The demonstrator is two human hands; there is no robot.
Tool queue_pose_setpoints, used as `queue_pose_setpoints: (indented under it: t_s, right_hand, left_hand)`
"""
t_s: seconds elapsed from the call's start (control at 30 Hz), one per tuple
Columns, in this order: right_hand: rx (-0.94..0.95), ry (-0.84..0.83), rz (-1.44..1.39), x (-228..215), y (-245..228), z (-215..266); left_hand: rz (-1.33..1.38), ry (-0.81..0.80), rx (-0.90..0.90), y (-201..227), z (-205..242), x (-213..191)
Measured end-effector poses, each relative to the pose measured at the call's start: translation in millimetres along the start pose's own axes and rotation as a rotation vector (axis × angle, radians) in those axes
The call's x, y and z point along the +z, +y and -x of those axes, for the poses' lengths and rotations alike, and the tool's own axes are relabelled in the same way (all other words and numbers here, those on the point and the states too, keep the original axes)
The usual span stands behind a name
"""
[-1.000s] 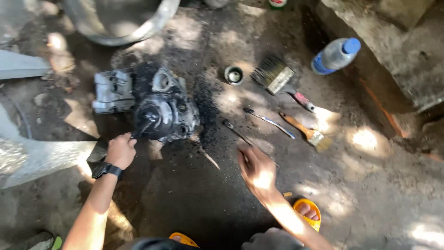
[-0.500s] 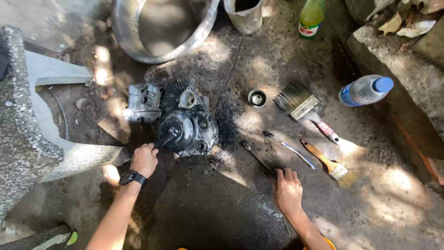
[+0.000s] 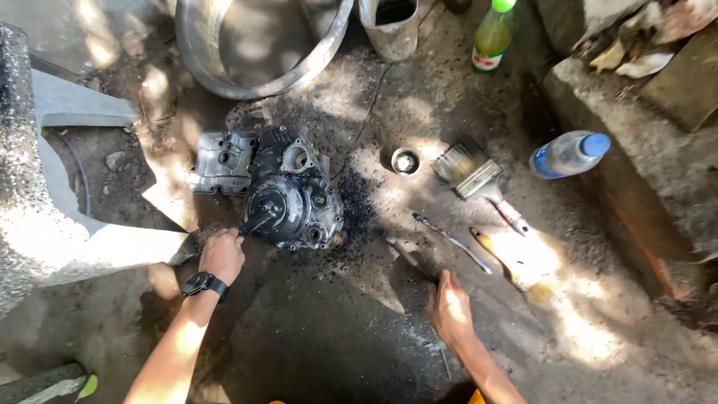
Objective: Cleaning a motorcycle engine component with a brush and solvent.
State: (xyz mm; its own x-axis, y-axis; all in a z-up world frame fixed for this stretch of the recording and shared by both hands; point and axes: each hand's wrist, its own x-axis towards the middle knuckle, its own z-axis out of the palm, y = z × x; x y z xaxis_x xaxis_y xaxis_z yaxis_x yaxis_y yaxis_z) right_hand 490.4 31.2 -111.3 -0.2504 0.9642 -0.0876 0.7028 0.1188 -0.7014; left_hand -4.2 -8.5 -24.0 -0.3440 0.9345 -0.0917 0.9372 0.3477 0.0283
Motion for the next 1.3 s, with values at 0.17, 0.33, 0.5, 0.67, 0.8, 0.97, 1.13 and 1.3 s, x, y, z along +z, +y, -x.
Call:
queue_pose_setpoints:
  t_s: [0.17, 0.33, 0.5, 0.67, 0.8, 0.97, 1.13, 1.3]
  right_hand:
    - [0.12, -0.065, -0.041, 9, 10, 6]
    - [-0.24, 0.131, 0.185, -25, 2, -8]
    - [-0.183, 0.227, 0.206, -41, 31, -51]
    - [-0.123, 0.069, 0.378, -38, 38, -63]
    - [-0.037, 0.02, 0.48, -32, 52, -59]
    - [0.035, 0.03, 0.266, -52, 47, -38]
    - [0.013, 0.161, 0.109, -66, 31, -36]
    - [0.115, 0.073, 0.09, -64, 0, -43]
  left_hand:
    - [-0.01, -0.05, -0.06, 4, -1, -5]
    - [0.188, 0.068, -0.113, -12, -4, 15]
    - [0.422, 0.189, -0.169, -39, -6, 51]
    - [0.401, 0.228, -0.11, -33, -9, 52]
    - [0.362, 0.197, -0.095, -9, -9, 21]
    - [0.272, 0.092, -0.122, 6, -4, 11]
    - [0.473, 0.019, -0.148, 10, 1, 20]
    - [0.309, 0.072, -0.043, 33, 4, -10]
